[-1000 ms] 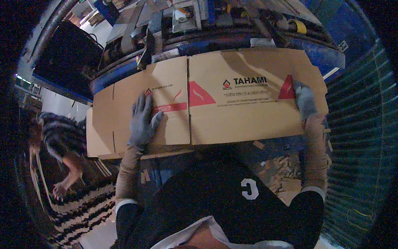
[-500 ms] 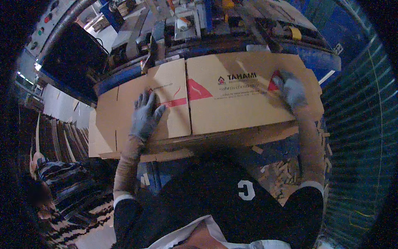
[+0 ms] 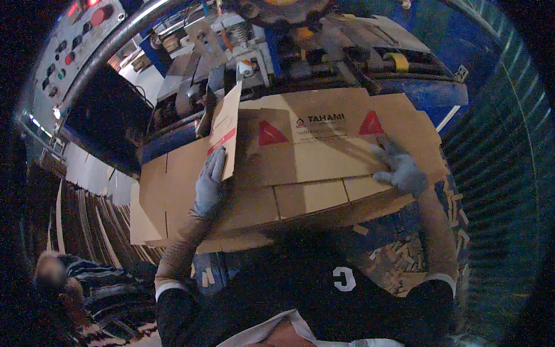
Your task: The person folds flat cardboard sheets into boxes at a machine station, aligning flaps and pressing them into shape. A coworker occasionally assists by applying tape to seal the boxes. The person repeatedly picks new sheets, folds them, and places finished boxes aside.
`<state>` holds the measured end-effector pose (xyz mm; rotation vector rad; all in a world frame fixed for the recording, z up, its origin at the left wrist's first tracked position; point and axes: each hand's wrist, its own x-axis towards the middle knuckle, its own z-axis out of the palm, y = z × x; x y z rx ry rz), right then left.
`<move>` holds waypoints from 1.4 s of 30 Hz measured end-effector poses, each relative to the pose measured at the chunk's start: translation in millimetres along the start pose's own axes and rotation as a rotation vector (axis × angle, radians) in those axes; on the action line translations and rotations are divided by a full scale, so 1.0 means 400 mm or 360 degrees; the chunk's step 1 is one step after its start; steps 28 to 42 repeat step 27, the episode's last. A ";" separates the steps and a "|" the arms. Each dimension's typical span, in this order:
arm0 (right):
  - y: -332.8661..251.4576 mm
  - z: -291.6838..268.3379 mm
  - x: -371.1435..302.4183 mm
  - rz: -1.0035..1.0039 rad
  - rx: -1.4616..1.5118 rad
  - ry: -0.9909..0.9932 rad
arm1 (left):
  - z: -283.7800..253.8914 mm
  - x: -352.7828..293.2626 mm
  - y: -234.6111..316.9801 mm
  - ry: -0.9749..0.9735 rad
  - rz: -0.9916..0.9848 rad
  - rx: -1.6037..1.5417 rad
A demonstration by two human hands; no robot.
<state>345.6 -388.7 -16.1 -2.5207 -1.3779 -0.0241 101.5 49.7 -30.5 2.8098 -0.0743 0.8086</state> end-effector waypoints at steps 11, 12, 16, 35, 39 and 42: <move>0.113 0.077 0.349 0.0207 -0.0275 0.0401 | 0.148 0.274 -0.137 0.0359 -0.0154 0.0292; 0.081 0.089 0.390 0.0325 -0.0427 0.0481 | 0.148 0.304 -0.132 0.0263 -0.0408 0.0458; 0.023 0.082 0.369 0.0416 -0.0311 0.0768 | 0.067 0.244 -0.094 0.0555 -0.0570 0.0320; 0.317 0.370 -0.307 0.0760 -0.1548 0.1000 | -0.165 -0.458 -0.154 0.1395 -0.2255 0.0161; 0.317 0.370 -0.307 0.0760 -0.1548 0.1000 | -0.165 -0.458 -0.154 0.1395 -0.2255 0.0161; 0.317 0.370 -0.307 0.0760 -0.1548 0.1000 | -0.165 -0.458 -0.154 0.1395 -0.2255 0.0161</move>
